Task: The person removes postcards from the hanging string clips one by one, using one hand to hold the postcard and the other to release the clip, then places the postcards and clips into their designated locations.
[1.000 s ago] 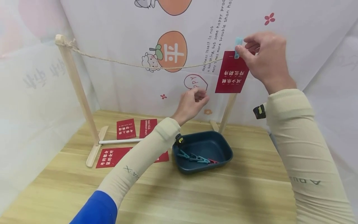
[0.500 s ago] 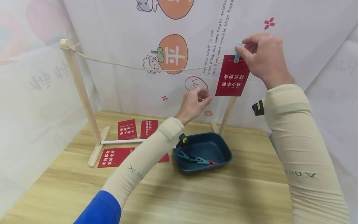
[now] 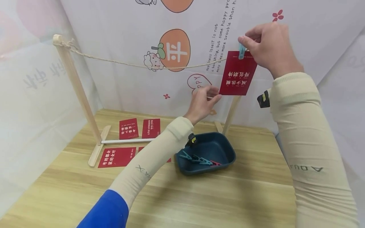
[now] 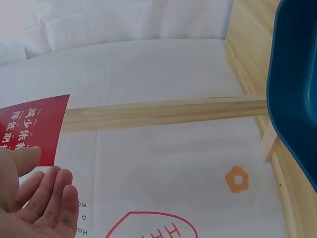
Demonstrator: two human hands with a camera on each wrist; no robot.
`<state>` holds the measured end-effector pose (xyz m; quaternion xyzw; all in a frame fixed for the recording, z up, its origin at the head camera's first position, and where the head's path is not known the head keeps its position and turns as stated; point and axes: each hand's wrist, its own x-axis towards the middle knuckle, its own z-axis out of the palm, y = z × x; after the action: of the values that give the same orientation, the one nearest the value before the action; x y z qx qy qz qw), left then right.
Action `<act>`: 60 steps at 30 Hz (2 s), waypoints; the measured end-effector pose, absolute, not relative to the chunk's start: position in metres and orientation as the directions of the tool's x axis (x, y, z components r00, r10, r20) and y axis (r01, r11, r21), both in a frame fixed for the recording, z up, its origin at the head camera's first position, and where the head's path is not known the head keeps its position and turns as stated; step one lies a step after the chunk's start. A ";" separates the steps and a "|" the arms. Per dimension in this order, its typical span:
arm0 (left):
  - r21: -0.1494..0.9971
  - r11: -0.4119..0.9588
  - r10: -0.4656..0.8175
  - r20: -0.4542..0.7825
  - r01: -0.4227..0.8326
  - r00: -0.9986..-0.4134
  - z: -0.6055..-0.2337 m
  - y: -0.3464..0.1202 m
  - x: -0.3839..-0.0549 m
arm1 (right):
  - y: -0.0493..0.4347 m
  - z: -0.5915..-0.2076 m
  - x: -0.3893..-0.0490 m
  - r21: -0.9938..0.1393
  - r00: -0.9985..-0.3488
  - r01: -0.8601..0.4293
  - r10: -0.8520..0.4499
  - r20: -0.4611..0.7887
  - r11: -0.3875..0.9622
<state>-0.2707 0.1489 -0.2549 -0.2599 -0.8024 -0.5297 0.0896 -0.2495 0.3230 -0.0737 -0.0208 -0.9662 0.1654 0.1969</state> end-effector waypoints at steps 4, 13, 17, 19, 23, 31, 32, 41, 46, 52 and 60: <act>0.806 0.293 0.328 0.421 0.515 -0.845 -0.253 0.153 -0.270 | 0.324 -0.072 -0.251 -0.332 -0.936 -0.024 0.095 0.339 0.943; 0.814 0.254 0.316 0.441 0.522 -0.840 -0.256 0.155 -0.270 | 0.321 -0.074 -0.255 -0.347 -0.945 -0.042 0.076 0.318 0.937; 0.808 0.249 0.315 0.454 0.534 -0.833 -0.255 0.156 -0.270 | 0.321 -0.070 -0.256 -0.361 -0.942 -0.052 0.075 0.328 0.931; 0.810 0.250 0.317 0.449 0.531 -0.835 -0.253 0.156 -0.270 | 0.322 -0.069 -0.256 -0.360 -0.940 -0.057 0.072 0.334 0.931; 0.812 0.258 0.323 0.439 0.524 -0.838 -0.251 0.155 -0.271 | 0.320 -0.068 -0.256 -0.358 -0.937 -0.041 0.088 0.337 0.933; 0.817 0.264 0.322 0.427 0.513 -0.845 -0.252 0.152 -0.272 | 0.317 -0.072 -0.254 -0.356 -0.916 -0.047 0.102 0.387 0.933; 0.818 0.264 0.321 0.425 0.511 -0.846 -0.252 0.152 -0.272 | 0.317 -0.073 -0.253 -0.355 -0.911 -0.051 0.102 0.399 0.933; 0.808 0.264 0.336 0.436 0.528 -0.835 -0.252 0.150 -0.274 | 0.317 -0.069 -0.250 -0.383 -0.862 -0.135 0.082 0.500 0.914; 0.816 0.248 0.339 0.432 0.523 -0.836 -0.252 0.148 -0.275 | 0.313 -0.067 -0.249 -0.407 -0.846 -0.161 0.087 0.527 0.899; 0.823 0.234 0.345 0.427 0.517 -0.836 -0.255 0.145 -0.275 | 0.310 -0.064 -0.247 -0.437 -0.835 -0.177 0.100 0.542 0.882; 0.805 0.213 0.350 0.466 0.554 -0.813 -0.262 0.142 -0.277 | 0.311 -0.064 -0.248 -0.482 -0.822 -0.231 0.096 0.561 0.845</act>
<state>-0.2767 0.1418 -0.2618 -0.2920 -0.7733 -0.5552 0.0918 -0.2478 0.3113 -0.0641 0.0369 -0.9137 0.2759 0.2960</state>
